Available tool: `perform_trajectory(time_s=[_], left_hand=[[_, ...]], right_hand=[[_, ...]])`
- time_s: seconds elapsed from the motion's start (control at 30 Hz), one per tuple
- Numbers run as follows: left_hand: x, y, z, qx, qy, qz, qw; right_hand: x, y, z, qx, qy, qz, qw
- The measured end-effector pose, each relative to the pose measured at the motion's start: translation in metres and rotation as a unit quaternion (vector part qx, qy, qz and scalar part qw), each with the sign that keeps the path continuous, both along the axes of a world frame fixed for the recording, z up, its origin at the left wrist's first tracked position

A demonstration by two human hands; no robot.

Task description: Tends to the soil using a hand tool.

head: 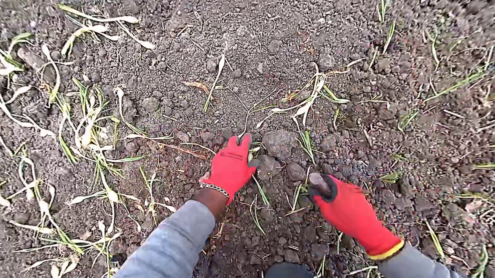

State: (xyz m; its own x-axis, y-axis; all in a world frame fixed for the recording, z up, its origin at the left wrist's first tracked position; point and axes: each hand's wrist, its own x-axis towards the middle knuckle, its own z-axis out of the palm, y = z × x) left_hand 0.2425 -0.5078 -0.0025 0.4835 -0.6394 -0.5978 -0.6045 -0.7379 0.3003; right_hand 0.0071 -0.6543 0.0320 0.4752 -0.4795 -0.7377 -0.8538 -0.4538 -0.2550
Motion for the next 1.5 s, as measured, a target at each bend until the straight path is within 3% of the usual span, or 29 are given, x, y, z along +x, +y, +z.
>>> perform_trajectory(time_s=[0.2, 0.4, 0.5, 0.63, 0.73, 0.8, 0.9, 1.03, 1.1, 1.17, 1.23, 1.3, 1.43, 1.5], left_hand=[[0.016, -0.017, -0.001, 0.127, 0.013, -0.178, 0.976], [-0.014, -0.015, -0.001, 0.156, 0.069, -0.111, 0.979], [-0.021, -0.019, -0.014, 0.153, 0.036, -0.083, 0.984], [-0.021, -0.01, -0.015, 0.138, 0.013, -0.105, 0.985], [0.012, -0.006, 0.003, 0.143, 0.015, -0.135, 0.98], [0.043, 0.002, 0.024, 0.127, -0.021, -0.1, 0.987], [0.113, 0.025, 0.064, 0.031, -0.133, 0.018, 0.991], [0.177, 0.046, 0.095, -0.059, -0.249, 0.167, 0.952], [0.153, 0.057, 0.077, -0.083, -0.231, 0.149, 0.958], [0.097, 0.064, 0.04, -0.092, -0.148, 0.054, 0.983], [0.048, 0.061, 0.001, -0.026, -0.045, -0.038, 0.998], [0.025, 0.053, -0.021, 0.035, 0.02, -0.06, 0.997], [0.035, 0.059, -0.025, 0.054, 0.076, -0.018, 0.995], [0.05, 0.064, -0.024, 0.067, 0.109, -0.02, 0.992]], right_hand=[[0.016, -0.005, 0.0, 0.041, 0.053, 0.03, 0.997], [0.025, -0.007, -0.002, 0.051, 0.072, 0.039, 0.995], [0.032, -0.006, -0.003, 0.058, 0.077, 0.037, 0.995], [0.024, 0.003, -0.004, 0.047, 0.082, 0.026, 0.995], [0.03, 0.002, -0.005, 0.04, 0.066, 0.013, 0.997], [0.027, 0.004, -0.005, 0.042, 0.073, 0.011, 0.996], [0.025, 0.007, -0.008, 0.035, 0.068, 0.008, 0.997], [0.024, 0.006, -0.013, 0.019, 0.06, -0.004, 0.998], [0.022, 0.009, -0.014, 0.018, 0.069, -0.003, 0.997], [0.021, 0.01, -0.016, 0.01, 0.072, -0.006, 0.997], [0.023, 0.011, -0.018, 0.003, 0.069, -0.01, 0.998], [0.022, 0.012, -0.018, 0.013, 0.073, -0.018, 0.997], [0.025, 0.008, -0.002, 0.041, 0.074, -0.042, 0.995], [0.051, -0.001, 0.022, 0.037, 0.067, -0.049, 0.996]])
